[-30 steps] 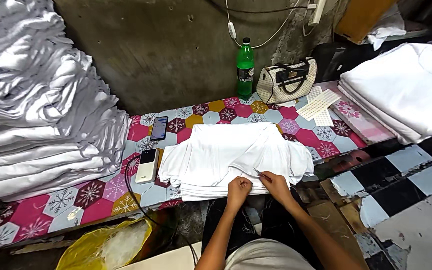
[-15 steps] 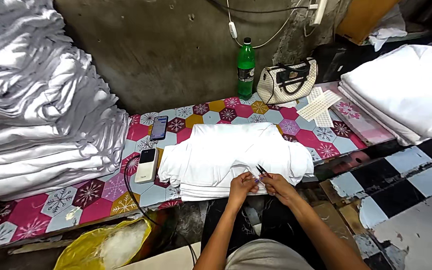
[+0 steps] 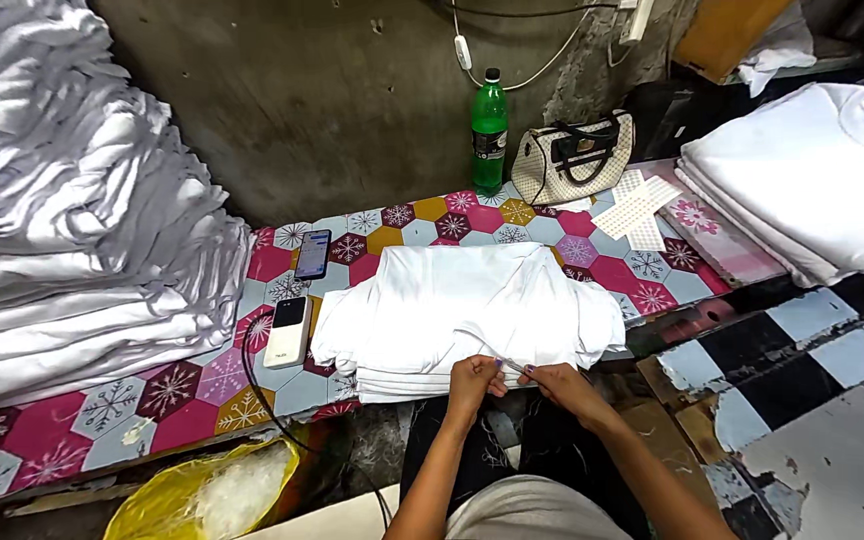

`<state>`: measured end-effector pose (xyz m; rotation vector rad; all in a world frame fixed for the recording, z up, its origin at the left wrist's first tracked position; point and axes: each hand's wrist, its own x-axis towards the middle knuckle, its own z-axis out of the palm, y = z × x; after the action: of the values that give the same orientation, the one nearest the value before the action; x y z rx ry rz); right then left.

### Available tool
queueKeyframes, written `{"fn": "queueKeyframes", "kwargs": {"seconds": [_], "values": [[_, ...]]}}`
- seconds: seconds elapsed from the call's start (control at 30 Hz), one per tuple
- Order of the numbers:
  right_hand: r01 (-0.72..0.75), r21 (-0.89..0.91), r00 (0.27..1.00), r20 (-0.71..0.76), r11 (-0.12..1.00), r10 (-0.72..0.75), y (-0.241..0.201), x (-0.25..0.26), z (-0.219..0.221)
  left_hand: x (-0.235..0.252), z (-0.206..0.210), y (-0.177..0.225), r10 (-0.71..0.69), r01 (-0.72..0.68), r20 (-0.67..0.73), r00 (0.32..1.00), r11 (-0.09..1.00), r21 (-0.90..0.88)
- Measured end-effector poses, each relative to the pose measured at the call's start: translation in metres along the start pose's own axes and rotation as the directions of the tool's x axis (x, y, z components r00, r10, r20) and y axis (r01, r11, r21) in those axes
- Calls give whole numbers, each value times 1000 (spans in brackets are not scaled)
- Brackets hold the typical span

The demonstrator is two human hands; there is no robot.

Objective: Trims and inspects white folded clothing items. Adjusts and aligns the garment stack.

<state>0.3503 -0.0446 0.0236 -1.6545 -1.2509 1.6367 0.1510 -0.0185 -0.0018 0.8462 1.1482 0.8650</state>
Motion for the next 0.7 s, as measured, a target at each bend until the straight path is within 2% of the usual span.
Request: {"fn": "queueKeyframes", "kwargs": {"seconds": [0.4,0.7], "values": [[96,-37,995,30,995,-95,4,28,6,0,0,-3,-7,7,13,1000,999,-51],[73,-85,997,29,994,-71,7,25,3,0,-3,-10,-6,6,9,1000,998,-56]]}}
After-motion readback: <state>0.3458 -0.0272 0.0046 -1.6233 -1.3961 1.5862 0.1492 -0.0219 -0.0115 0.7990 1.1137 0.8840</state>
